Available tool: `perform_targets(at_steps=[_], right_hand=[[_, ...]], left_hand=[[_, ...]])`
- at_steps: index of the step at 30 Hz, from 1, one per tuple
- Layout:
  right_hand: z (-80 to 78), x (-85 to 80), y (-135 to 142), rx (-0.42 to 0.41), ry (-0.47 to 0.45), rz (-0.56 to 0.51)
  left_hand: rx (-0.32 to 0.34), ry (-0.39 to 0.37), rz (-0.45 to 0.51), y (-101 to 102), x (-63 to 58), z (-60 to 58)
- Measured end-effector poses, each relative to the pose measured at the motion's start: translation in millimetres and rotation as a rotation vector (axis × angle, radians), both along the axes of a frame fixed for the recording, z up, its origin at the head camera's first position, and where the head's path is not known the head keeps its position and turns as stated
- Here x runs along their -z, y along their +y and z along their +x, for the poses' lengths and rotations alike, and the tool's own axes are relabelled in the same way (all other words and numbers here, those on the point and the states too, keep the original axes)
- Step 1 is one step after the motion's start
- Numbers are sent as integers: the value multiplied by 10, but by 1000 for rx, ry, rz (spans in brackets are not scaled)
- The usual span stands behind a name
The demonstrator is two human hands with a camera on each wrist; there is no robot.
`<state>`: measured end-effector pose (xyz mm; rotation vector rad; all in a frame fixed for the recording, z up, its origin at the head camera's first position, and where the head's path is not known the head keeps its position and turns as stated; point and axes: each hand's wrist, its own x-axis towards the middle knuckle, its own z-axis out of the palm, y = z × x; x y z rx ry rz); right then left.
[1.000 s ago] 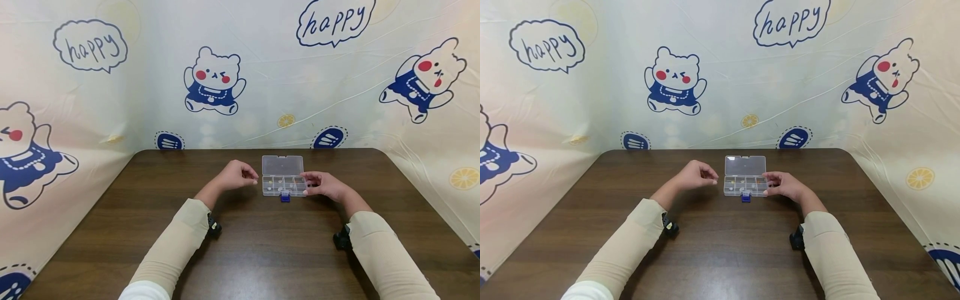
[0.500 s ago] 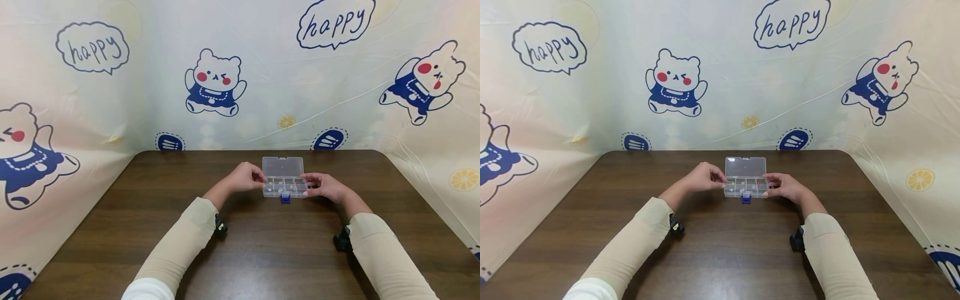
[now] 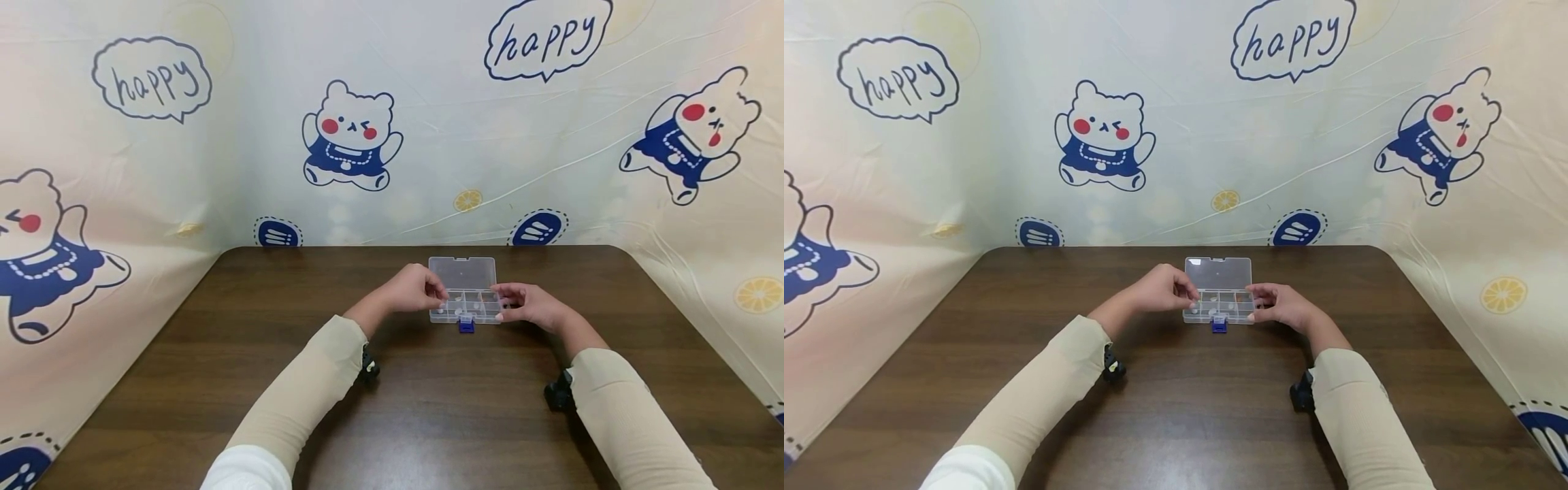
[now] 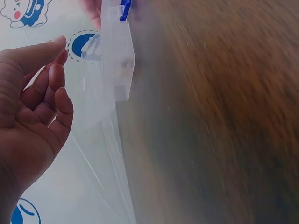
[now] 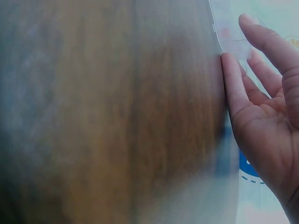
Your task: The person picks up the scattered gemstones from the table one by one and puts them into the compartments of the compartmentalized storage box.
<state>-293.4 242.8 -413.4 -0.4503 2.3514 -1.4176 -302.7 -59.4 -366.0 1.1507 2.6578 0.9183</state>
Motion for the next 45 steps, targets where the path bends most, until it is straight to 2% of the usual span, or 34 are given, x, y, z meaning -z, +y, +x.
perform_targets(at_steps=[6, 17, 26, 35, 45], right_hand=[[-5, 9, -7, -4, -10, -25], [-1, 14, 3, 0, -11, -29], [1, 11, 13, -9, -15, -43], [3, -2, 24, -15, 0, -17], [-4, -11, 21, -20, -22, -20]], left_hand=[[31, -8, -22, 114, -10, -14], [63, 62, -120, 339, 44, -54], [38, 17, -119, 499, 69, -79], [-13, -33, -73, 658, 128, -137], [-31, -77, -43, 765, 195, -151]])
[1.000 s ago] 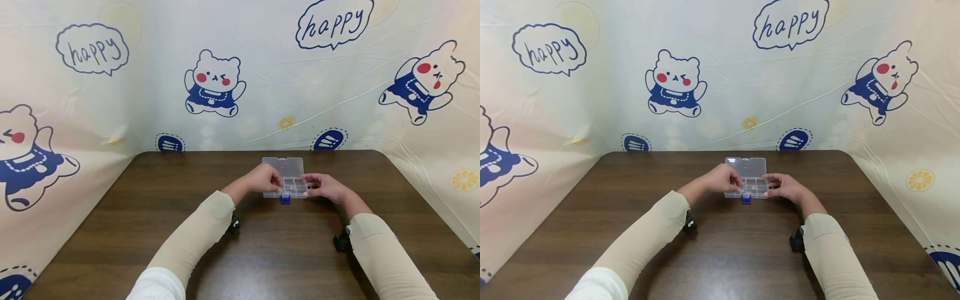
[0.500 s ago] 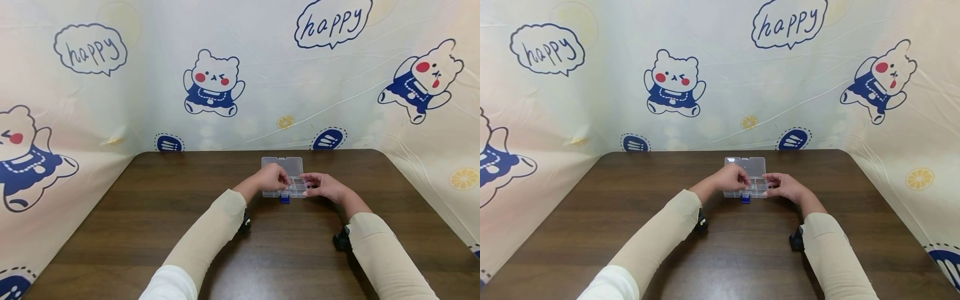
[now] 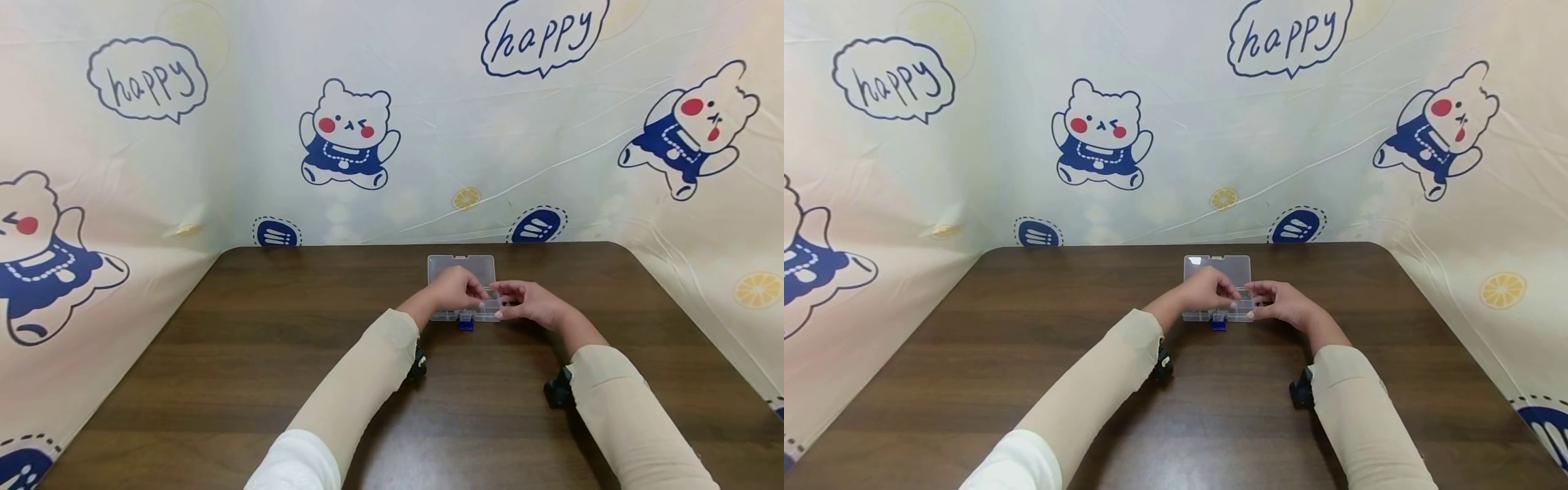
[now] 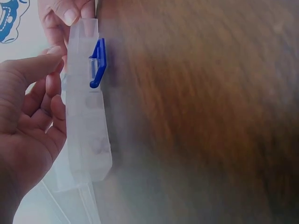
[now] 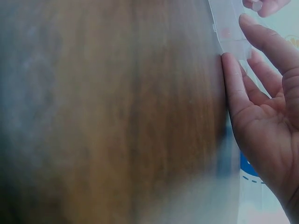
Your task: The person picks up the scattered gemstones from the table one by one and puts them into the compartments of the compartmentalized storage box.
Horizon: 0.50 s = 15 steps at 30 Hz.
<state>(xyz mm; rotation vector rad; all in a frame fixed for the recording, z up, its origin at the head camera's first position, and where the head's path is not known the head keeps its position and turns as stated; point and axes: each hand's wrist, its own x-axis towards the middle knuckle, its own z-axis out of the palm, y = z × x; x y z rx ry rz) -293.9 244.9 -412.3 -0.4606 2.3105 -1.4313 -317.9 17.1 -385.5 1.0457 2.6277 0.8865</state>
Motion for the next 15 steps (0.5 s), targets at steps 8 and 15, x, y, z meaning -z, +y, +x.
perform_targets(at_steps=[8, 15], right_hand=[[-23, 12, 1, -2, 4, 1], [-14, 20, 0, -2, 1, -3]], left_hand=[[11, -18, 49, 23, 15, 13], [0, -24, 132, -42, 50, 31]])
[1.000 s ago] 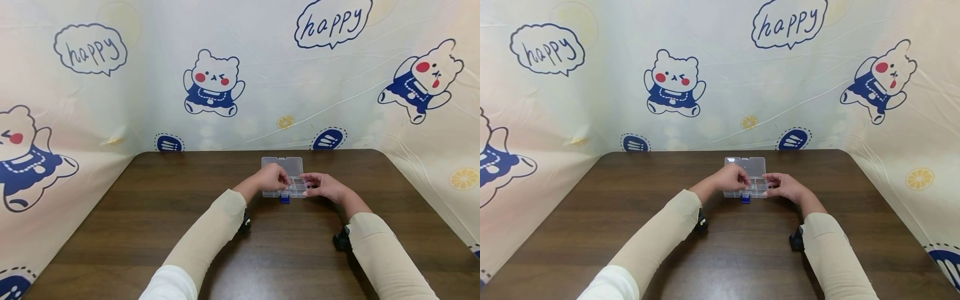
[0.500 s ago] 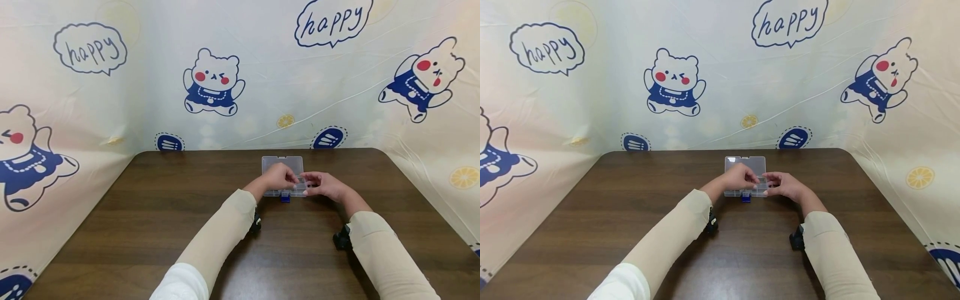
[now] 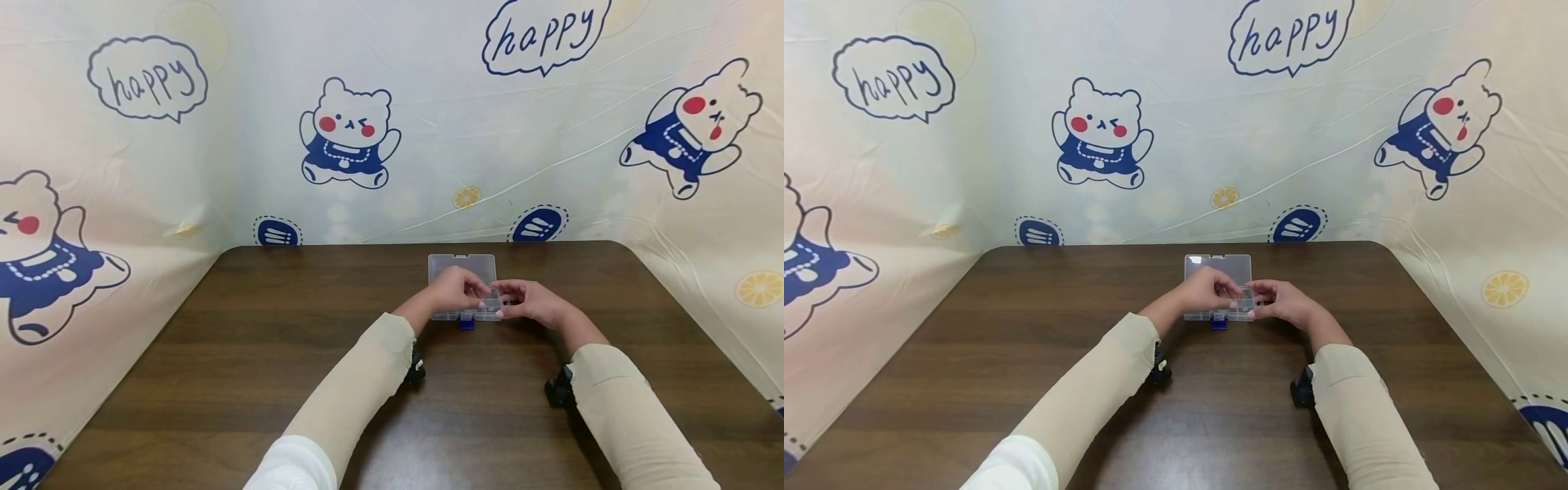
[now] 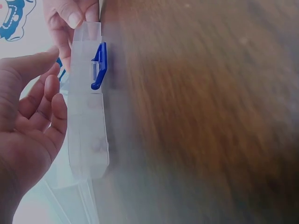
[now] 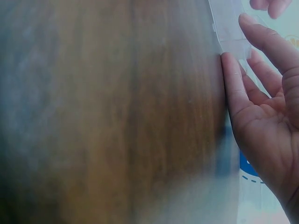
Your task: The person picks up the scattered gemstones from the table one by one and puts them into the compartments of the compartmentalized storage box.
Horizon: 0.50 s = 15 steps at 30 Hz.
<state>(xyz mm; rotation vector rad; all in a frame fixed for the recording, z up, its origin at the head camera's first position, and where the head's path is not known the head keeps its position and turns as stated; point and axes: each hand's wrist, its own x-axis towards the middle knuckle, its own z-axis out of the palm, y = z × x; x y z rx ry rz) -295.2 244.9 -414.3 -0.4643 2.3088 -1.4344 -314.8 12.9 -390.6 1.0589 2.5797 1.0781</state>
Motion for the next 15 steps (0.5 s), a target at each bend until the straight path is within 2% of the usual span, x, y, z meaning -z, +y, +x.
perform_targets(at_steps=[7, 15], right_hand=[[1, -12, -16, 3, -8, -2], [2, -1, -21, 17, -7, 8]], left_hand=[[-15, 19, 39, -118, -43, 66], [-40, -16, 66, -228, -55, 126]])
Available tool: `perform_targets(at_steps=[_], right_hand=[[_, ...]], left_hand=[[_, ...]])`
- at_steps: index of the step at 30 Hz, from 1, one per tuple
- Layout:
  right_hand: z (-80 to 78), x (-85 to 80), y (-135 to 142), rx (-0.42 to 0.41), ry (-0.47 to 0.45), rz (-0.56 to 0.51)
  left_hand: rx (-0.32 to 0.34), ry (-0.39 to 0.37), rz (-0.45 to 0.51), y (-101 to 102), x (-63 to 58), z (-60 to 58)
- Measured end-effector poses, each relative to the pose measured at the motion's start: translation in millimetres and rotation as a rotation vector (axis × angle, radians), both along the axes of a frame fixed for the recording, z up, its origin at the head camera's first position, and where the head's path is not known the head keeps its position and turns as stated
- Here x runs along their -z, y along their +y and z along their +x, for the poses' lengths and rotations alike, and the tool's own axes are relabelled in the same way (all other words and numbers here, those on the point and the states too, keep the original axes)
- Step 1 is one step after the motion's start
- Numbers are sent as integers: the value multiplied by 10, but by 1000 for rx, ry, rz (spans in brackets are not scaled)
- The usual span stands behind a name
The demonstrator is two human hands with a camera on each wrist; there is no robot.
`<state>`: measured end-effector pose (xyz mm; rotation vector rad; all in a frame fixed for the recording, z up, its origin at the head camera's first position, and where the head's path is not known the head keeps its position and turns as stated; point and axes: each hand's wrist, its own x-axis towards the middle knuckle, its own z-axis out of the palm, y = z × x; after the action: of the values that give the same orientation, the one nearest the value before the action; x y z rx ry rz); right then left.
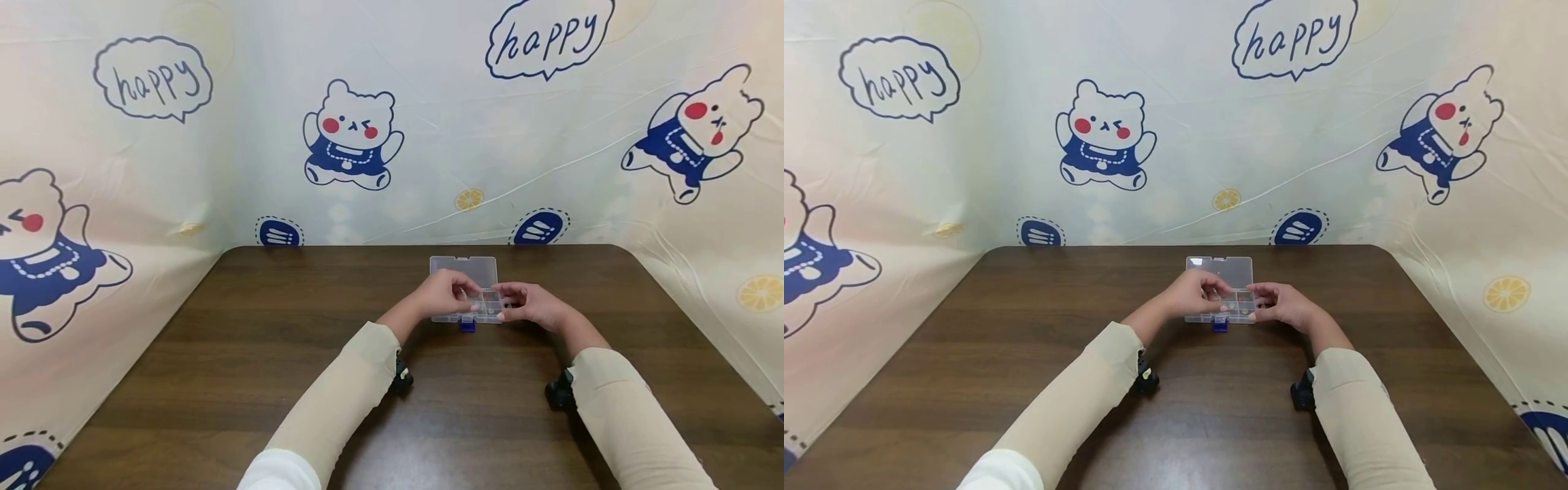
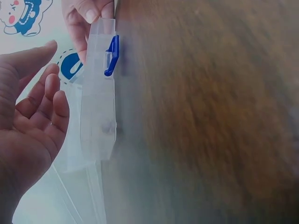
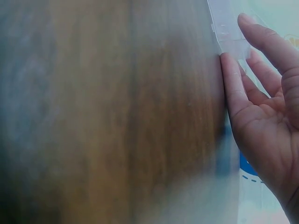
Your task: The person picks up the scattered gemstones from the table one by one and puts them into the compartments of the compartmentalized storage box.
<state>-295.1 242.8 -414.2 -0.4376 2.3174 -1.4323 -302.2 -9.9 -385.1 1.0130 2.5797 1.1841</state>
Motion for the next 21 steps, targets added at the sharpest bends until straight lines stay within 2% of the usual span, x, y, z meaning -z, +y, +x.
perform_targets(at_steps=[7, 21], right_hand=[[8, 7, 6, 12, 3, 13], [29, -6, 11, 5, 13, 21]], left_hand=[[2, -16, 29, -90, -21, 76], [-72, 14, 119, -438, -111, 201]])
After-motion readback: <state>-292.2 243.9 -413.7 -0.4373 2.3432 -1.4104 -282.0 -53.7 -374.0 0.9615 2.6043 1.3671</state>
